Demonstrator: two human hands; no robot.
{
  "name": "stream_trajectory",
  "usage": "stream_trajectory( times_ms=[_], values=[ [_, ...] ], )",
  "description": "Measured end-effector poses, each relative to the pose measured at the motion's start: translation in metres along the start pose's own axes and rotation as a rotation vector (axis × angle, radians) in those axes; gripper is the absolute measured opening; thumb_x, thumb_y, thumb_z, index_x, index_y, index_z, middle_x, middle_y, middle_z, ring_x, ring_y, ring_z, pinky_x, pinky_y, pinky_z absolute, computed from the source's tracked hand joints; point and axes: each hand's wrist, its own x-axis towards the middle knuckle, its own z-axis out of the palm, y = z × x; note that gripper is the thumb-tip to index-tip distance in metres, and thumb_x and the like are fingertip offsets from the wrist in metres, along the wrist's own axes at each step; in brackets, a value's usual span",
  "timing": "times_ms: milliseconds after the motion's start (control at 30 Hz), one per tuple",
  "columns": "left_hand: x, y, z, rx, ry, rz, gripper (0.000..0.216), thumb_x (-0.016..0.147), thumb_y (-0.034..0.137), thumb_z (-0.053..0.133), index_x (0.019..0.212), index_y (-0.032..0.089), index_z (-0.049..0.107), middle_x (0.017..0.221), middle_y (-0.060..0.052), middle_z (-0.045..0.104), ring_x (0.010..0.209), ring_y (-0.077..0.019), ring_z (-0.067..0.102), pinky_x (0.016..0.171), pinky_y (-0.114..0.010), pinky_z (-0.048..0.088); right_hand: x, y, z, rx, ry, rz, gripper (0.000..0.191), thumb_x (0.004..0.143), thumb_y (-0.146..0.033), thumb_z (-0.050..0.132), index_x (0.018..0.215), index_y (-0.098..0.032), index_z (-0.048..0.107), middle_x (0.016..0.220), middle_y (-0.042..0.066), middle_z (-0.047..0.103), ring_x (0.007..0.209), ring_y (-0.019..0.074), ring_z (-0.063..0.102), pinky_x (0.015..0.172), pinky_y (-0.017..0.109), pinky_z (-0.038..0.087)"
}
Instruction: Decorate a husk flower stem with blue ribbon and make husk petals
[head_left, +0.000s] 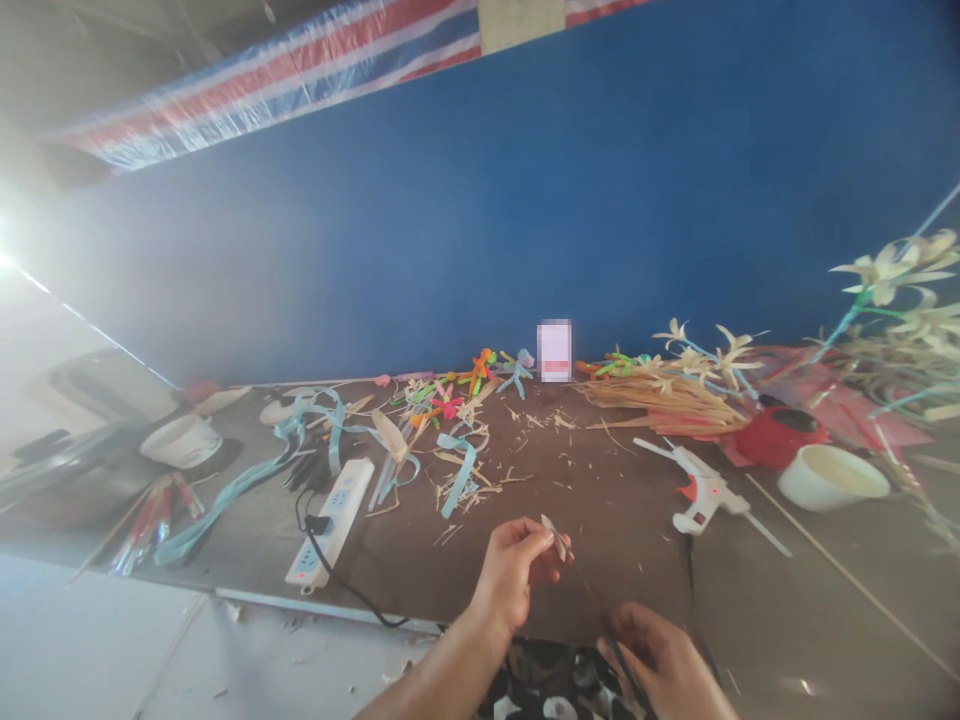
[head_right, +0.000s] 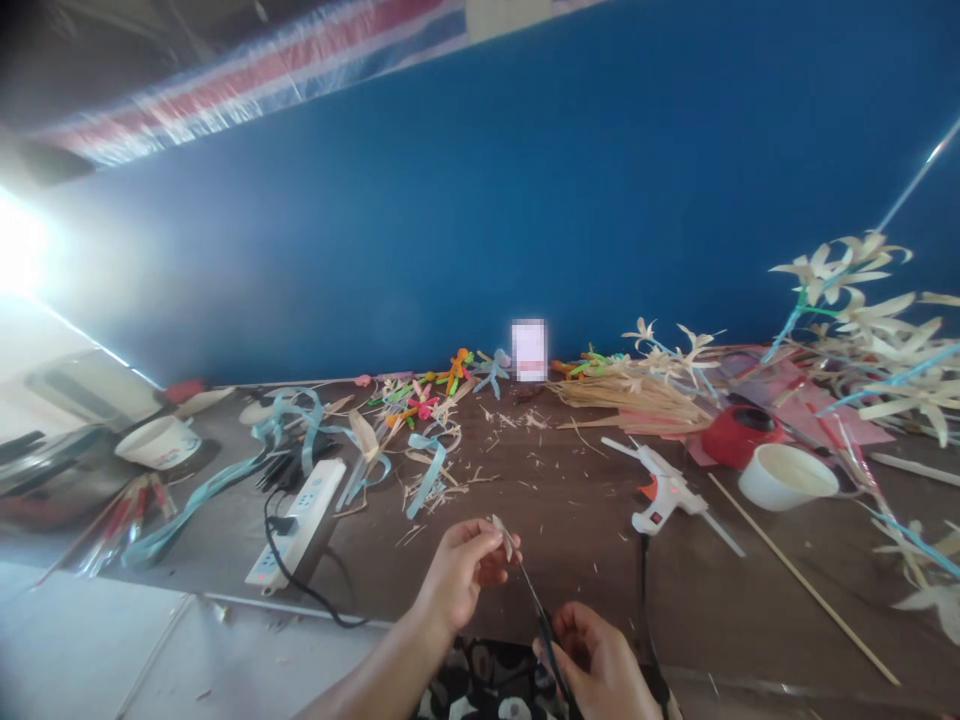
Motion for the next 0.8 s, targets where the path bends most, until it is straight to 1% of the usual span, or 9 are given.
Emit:
stream_trajectory(
  times_ms=[100, 200, 333, 433, 600, 733, 800],
  values=[
    [0.000, 0.000, 0.000, -0.003, 0.005, -0.007, 0.019, 0.061, 0.031, 0.061, 0.062, 0.014, 0.052, 0.075, -0.009, 0.064, 0.062, -0.0149, 0.058, 0.044, -0.019, 0.037, 0.000, 0.000, 0.002, -0.018, 0.022, -0.004, 0.032, 0.060, -0.041, 0.065, 0.056, -0.019, 0.042, 0.045, -0.007, 0.042, 0.042, 0.0082, 0.041, 0.040, 0.017, 0.031],
    [0.000, 0.000, -0.001, -0.004, -0.008, -0.010, 0.019, 0.061, 0.030, 0.061, 0.062, 0.013, 0.051, 0.073, -0.008, 0.063, 0.061, -0.0141, 0.057, 0.045, -0.018, 0.037, 0.000, 0.000, 0.006, -0.015, 0.060, -0.001, 0.037, 0.060, -0.051, 0.060, 0.056, -0.019, 0.042, 0.042, -0.006, 0.042, 0.039, 0.0080, 0.039, 0.039, 0.018, 0.030],
    [0.001, 0.001, -0.001, -0.002, -0.007, 0.017, 0.018, 0.063, 0.030, 0.058, 0.061, 0.014, 0.050, 0.072, -0.006, 0.062, 0.064, -0.0140, 0.057, 0.045, -0.018, 0.037, -0.001, -0.002, 0.013, 0.082, 0.091, 0.003, 0.044, 0.059, -0.061, 0.055, 0.058, -0.019, 0.042, 0.042, -0.006, 0.040, 0.037, 0.0065, 0.036, 0.039, 0.018, 0.029],
    [0.003, 0.002, -0.001, -0.004, 0.020, 0.022, 0.019, 0.062, 0.031, 0.059, 0.060, 0.014, 0.050, 0.071, -0.004, 0.061, 0.062, -0.0128, 0.055, 0.044, -0.017, 0.036, -0.002, -0.007, 0.014, 0.153, 0.064, 0.024, 0.045, 0.059, -0.063, 0.054, 0.061, -0.019, 0.045, 0.042, -0.006, 0.040, 0.037, 0.0062, 0.036, 0.039, 0.018, 0.028],
    [0.005, 0.005, -0.001, 0.008, 0.060, 0.018, 0.020, 0.058, 0.031, 0.061, 0.060, 0.015, 0.052, 0.063, -0.002, 0.058, 0.055, -0.0102, 0.051, 0.044, -0.018, 0.037, -0.003, -0.013, 0.011, 0.144, 0.005, 0.064, 0.044, 0.059, -0.061, 0.055, 0.060, -0.018, 0.047, 0.039, -0.006, 0.041, 0.037, 0.0068, 0.037, 0.039, 0.018, 0.029],
    [0.005, 0.006, -0.001, 0.020, 0.053, 0.018, 0.019, 0.057, 0.031, 0.062, 0.059, 0.015, 0.051, 0.061, -0.001, 0.056, 0.054, -0.0095, 0.049, 0.044, -0.019, 0.037, -0.002, -0.010, 0.011, 0.170, 0.017, 0.096, 0.044, 0.058, -0.061, 0.056, 0.061, -0.018, 0.047, 0.039, -0.006, 0.040, 0.035, 0.0058, 0.034, 0.036, 0.017, 0.025],
    [0.005, 0.004, -0.001, 0.024, 0.049, 0.013, 0.019, 0.058, 0.031, 0.062, 0.060, 0.015, 0.051, 0.059, 0.000, 0.055, 0.054, -0.0096, 0.048, 0.044, -0.019, 0.037, -0.001, -0.007, 0.012, 0.188, 0.024, 0.095, 0.043, 0.058, -0.060, 0.057, 0.060, -0.018, 0.046, 0.039, -0.007, 0.039, 0.035, 0.0052, 0.033, 0.036, 0.017, 0.024]
  ],
)
